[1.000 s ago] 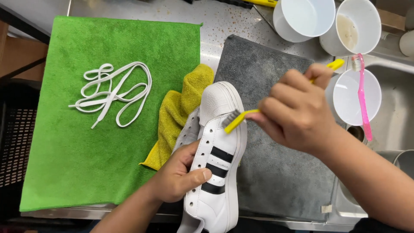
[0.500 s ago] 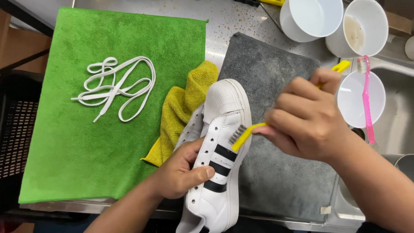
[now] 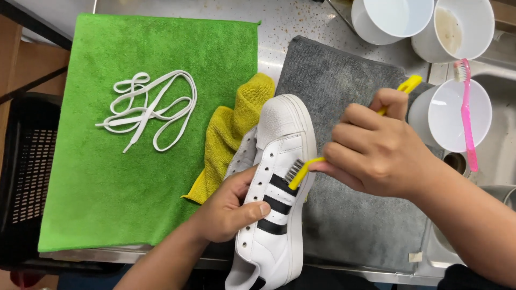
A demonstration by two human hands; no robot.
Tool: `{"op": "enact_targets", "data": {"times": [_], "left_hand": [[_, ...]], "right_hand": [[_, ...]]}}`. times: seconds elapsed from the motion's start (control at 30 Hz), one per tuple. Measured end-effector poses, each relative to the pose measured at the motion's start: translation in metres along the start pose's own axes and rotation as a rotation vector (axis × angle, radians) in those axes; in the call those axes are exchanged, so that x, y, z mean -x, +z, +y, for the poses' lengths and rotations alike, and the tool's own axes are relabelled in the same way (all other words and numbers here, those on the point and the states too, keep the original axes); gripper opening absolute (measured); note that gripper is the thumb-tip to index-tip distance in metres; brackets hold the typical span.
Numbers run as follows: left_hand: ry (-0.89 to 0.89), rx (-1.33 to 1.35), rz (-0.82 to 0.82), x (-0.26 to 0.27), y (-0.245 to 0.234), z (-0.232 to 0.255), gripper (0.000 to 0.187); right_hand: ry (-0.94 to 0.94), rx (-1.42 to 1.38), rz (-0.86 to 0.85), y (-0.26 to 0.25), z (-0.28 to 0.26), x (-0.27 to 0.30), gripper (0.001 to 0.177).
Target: The person scrubs a white sneaker with a yellow brush, repeatedly dipping the brush into a small white bowl of liquid and wiping the shoe with a yellow cloth. The person rotates the shoe to clean different areas including the toe box, side stripes, and upper panels.
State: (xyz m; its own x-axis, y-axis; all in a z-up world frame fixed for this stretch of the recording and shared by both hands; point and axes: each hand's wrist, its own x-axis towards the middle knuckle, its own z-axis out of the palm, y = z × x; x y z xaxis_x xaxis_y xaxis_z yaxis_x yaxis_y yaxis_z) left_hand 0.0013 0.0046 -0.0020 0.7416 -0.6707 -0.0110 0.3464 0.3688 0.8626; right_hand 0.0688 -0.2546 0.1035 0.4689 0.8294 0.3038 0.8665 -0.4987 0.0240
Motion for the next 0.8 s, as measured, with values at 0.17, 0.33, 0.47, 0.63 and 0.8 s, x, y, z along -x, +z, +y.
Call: {"op": "enact_targets", "data": {"times": [0.17, 0.33, 0.47, 0.63, 0.8], "left_hand": [[0.015, -0.007, -0.006, 0.002, 0.0, -0.007, 0.046], [0.024, -0.008, 0.003, 0.002, -0.001, -0.008, 0.042], [0.012, 0.02, 0.015, 0.002, -0.001, -0.008, 0.042], [0.018, -0.004, 0.006, 0.003, 0.0, -0.008, 0.036], [0.039, 0.011, -0.008, 0.001, 0.001, -0.004, 0.044]], "right_hand": [[0.0, 0.001, 0.031, -0.015, 0.008, 0.001, 0.046], [0.121, 0.138, 0.095, -0.007, 0.013, -0.003, 0.049], [0.016, 0.047, -0.007, -0.013, 0.005, 0.0, 0.049], [0.11, 0.113, 0.099, -0.009, 0.016, 0.002, 0.048], [0.048, 0.047, -0.024, -0.013, 0.005, 0.004, 0.048]]}}
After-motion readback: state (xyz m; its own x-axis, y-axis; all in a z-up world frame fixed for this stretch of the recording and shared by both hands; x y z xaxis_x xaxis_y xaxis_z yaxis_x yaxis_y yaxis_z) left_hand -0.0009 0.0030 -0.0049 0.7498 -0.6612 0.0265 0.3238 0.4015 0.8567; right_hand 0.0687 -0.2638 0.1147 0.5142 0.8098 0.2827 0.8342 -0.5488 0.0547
